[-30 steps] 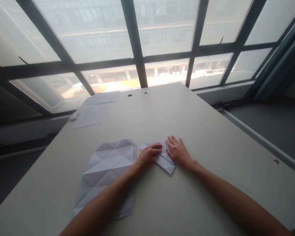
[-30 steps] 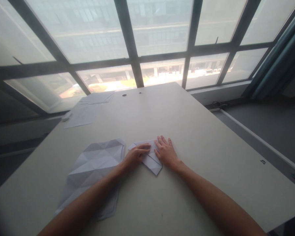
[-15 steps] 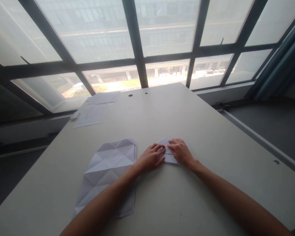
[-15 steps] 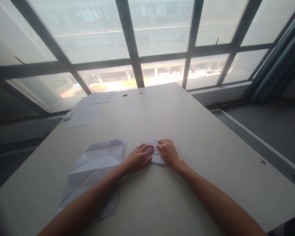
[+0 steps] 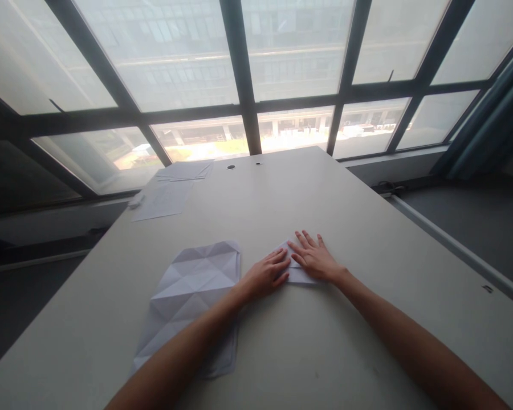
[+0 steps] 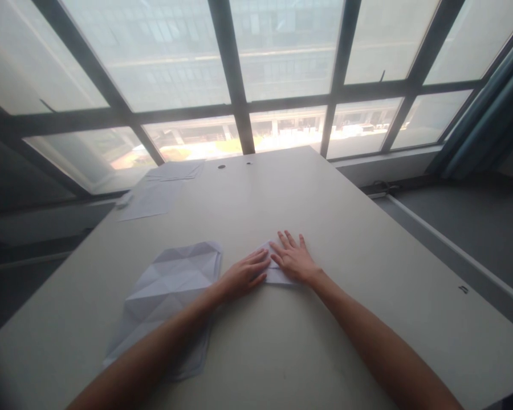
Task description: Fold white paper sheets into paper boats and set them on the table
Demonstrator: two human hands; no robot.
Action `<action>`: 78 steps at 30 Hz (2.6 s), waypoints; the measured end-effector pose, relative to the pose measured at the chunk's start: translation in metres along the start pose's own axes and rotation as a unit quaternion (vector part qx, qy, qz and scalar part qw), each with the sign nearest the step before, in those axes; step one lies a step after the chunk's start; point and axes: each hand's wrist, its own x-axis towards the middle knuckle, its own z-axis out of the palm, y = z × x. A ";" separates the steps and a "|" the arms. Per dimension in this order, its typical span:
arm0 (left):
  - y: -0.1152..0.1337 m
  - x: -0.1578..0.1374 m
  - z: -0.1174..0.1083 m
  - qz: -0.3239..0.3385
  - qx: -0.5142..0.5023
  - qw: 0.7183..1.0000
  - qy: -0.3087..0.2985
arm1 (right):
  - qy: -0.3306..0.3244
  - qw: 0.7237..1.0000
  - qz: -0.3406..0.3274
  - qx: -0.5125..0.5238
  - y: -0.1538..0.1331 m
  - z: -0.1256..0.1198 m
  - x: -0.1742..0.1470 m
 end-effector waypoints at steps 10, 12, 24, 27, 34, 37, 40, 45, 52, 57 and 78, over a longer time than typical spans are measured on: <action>-0.002 -0.001 0.004 -0.018 -0.003 1.000 0.004 | -0.041 0.999 0.024 0.012 0.011 -0.004 0.009; -0.002 -0.001 0.005 -0.019 -0.005 1.000 0.005 | -0.031 0.999 0.040 -0.001 0.015 0.002 -0.007; 0.006 -0.004 0.000 -0.026 0.034 0.999 -0.013 | 0.016 0.999 -0.034 0.030 0.025 -0.026 -0.047; 0.008 -0.004 0.001 -0.027 0.044 0.998 -0.020 | -0.009 0.993 -0.093 0.070 0.008 -0.023 -0.044; 0.004 -0.003 0.004 -0.017 0.049 0.998 -0.043 | -0.006 0.994 -0.090 0.066 0.005 -0.002 -0.049; 0.002 -0.002 0.005 -0.015 0.048 0.998 -0.049 | -0.006 0.994 -0.083 0.068 0.009 0.000 -0.048; 0.002 -0.001 0.005 -0.016 0.047 0.997 -0.053 | -0.004 0.994 -0.084 0.070 0.011 -0.001 -0.046; 0.002 0.000 0.006 -0.019 0.044 0.997 -0.053 | 0.003 0.993 -0.090 0.074 0.013 0.000 -0.045; -0.005 -0.001 0.008 -0.016 0.025 0.999 -0.041 | 0.001 0.991 -0.100 0.083 0.018 0.005 -0.044; -0.007 -0.001 0.001 -0.010 -0.020 1.000 0.004 | 0.017 0.988 -0.115 0.105 0.026 0.005 -0.042; -0.011 0.001 -0.001 -0.057 0.024 0.992 0.112 | 0.237 0.965 0.006 0.112 0.013 0.003 -0.041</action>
